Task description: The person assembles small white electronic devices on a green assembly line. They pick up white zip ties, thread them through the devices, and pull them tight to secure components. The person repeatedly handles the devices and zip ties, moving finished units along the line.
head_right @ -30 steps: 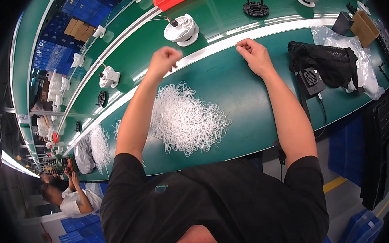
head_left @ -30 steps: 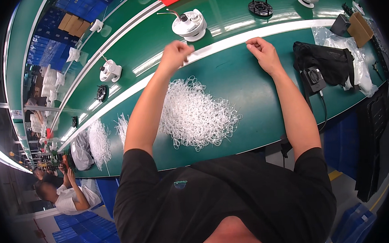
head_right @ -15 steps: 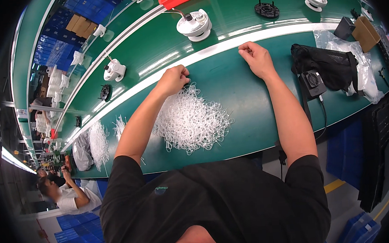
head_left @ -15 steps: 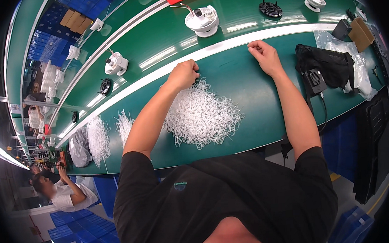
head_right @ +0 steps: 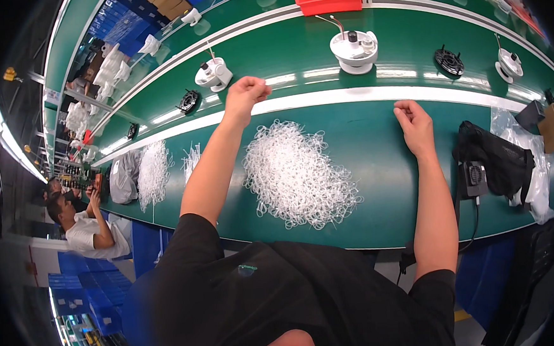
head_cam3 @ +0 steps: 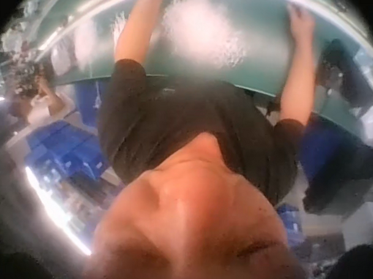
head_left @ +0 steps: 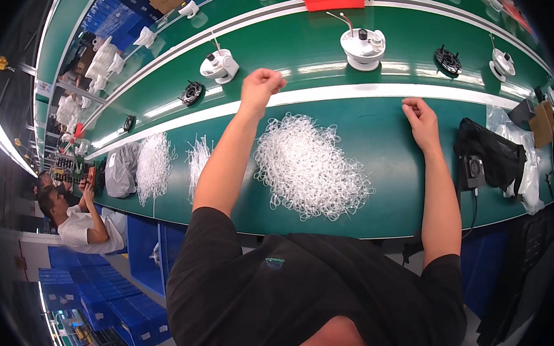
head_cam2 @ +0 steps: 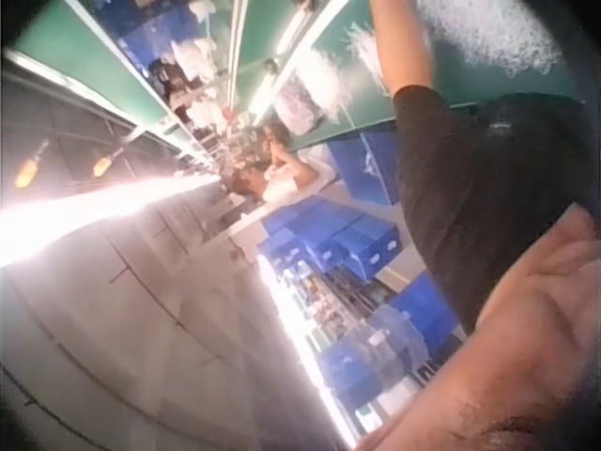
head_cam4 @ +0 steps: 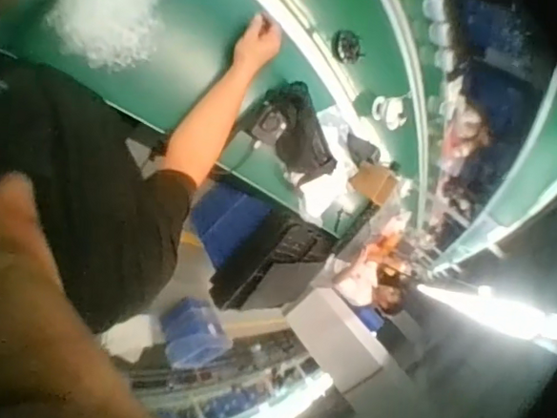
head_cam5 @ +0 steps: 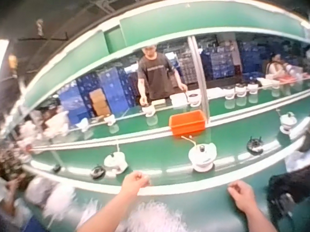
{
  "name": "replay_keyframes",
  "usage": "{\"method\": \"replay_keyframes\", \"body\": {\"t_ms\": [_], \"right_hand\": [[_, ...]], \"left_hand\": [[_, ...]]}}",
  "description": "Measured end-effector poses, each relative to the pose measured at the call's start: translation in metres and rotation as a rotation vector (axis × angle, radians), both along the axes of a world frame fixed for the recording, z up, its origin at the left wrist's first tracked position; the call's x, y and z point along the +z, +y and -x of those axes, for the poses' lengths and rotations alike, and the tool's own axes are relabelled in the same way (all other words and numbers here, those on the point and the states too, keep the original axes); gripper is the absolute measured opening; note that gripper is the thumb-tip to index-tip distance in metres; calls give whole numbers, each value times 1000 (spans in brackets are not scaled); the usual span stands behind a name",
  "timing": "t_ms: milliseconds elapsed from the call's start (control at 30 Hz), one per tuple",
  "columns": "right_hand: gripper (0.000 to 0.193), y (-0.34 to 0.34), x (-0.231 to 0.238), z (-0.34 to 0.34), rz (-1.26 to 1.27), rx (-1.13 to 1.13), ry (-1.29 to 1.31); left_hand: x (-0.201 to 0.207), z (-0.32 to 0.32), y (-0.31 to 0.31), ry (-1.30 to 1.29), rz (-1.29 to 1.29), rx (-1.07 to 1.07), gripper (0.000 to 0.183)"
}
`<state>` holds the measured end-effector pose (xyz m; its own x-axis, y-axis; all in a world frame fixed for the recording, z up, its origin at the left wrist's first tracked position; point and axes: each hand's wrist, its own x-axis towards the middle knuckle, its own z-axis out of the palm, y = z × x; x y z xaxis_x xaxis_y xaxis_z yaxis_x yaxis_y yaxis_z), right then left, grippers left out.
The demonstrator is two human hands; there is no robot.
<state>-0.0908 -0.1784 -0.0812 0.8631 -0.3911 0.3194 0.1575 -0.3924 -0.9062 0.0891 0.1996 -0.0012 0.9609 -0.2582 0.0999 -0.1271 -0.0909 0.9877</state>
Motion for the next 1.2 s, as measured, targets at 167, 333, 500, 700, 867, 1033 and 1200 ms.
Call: {"method": "replay_keyframes", "body": {"t_ms": [167,333,500,700,867,1033,1200], "right_hand": [[17,7,5,0,5,-6,11],[17,4,0,2,16,-26,-12],[17,4,-3,-3,15,-32,-41],[24,2,4,1,54,-21,-37],[39,30,32,3,141,2,-40],[38,75,82,1,262,40,-159],[25,75,89,1,243,-100,-182]], "left_hand": [[-21,-68,82,183,587,400,19],[-15,-107,113,273,555,806,43],[-21,-132,114,328,475,681,45],[-9,-113,76,242,386,581,25],[7,-50,28,200,306,277,21],[23,39,-38,363,246,-110,21],[24,99,-90,483,68,-360,23]]}}
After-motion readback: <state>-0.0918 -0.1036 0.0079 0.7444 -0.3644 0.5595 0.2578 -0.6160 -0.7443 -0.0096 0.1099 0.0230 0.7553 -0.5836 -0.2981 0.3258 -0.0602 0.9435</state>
